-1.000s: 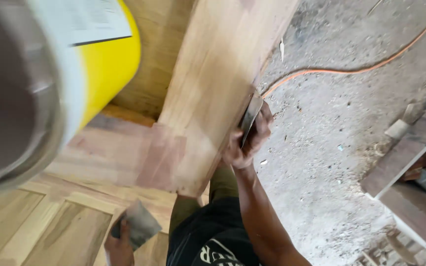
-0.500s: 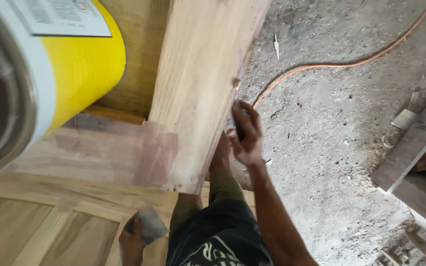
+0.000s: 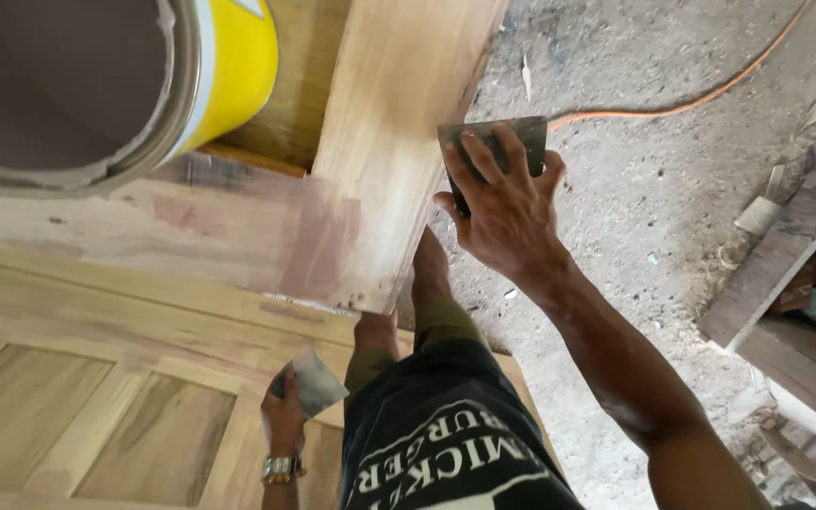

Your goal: The recorder is sanding a wooden door and applying wood filler to prepare it for finishing.

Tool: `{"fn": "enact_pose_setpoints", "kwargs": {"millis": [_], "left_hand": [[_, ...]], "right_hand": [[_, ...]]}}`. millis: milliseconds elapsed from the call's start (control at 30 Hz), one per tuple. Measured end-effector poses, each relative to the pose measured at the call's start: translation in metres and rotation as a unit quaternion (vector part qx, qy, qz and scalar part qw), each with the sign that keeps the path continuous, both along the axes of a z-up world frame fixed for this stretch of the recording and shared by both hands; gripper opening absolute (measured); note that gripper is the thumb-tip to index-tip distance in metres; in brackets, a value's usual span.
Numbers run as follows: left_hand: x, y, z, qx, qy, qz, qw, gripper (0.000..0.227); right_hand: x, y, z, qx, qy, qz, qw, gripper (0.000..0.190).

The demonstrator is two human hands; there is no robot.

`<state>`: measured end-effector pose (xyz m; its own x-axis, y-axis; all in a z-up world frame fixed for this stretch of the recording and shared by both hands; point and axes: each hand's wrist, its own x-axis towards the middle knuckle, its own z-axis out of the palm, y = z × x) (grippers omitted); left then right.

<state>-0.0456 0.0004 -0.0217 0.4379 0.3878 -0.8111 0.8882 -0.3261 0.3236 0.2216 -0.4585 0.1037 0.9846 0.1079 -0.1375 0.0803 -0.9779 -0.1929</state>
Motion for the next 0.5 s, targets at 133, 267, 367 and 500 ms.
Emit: {"fn": "enact_pose_setpoints", "kwargs": {"millis": [133, 267, 367, 500], "left_hand": [[-0.002, -0.002, -0.002, -0.008, 0.008, 0.008, 1.000, 0.047], [-0.001, 0.004, 0.014, 0.005, 0.033, 0.027, 0.999, 0.048], [-0.003, 0.021, 0.015, 0.037, 0.052, -0.023, 0.998, 0.048], [0.011, 0.022, 0.034, 0.093, 0.075, -0.100, 0.988, 0.048]], "right_hand": [[-0.004, -0.006, 0.024, 0.021, 0.034, -0.001, 0.999, 0.054], [-0.024, -0.025, -0.016, 0.262, -0.022, -0.085, 0.961, 0.048], [-0.024, -0.014, -0.087, 0.498, -0.081, -0.177, 0.845, 0.046], [-0.013, 0.017, -0.162, 0.630, -0.220, -0.136, 0.732, 0.064]]}}
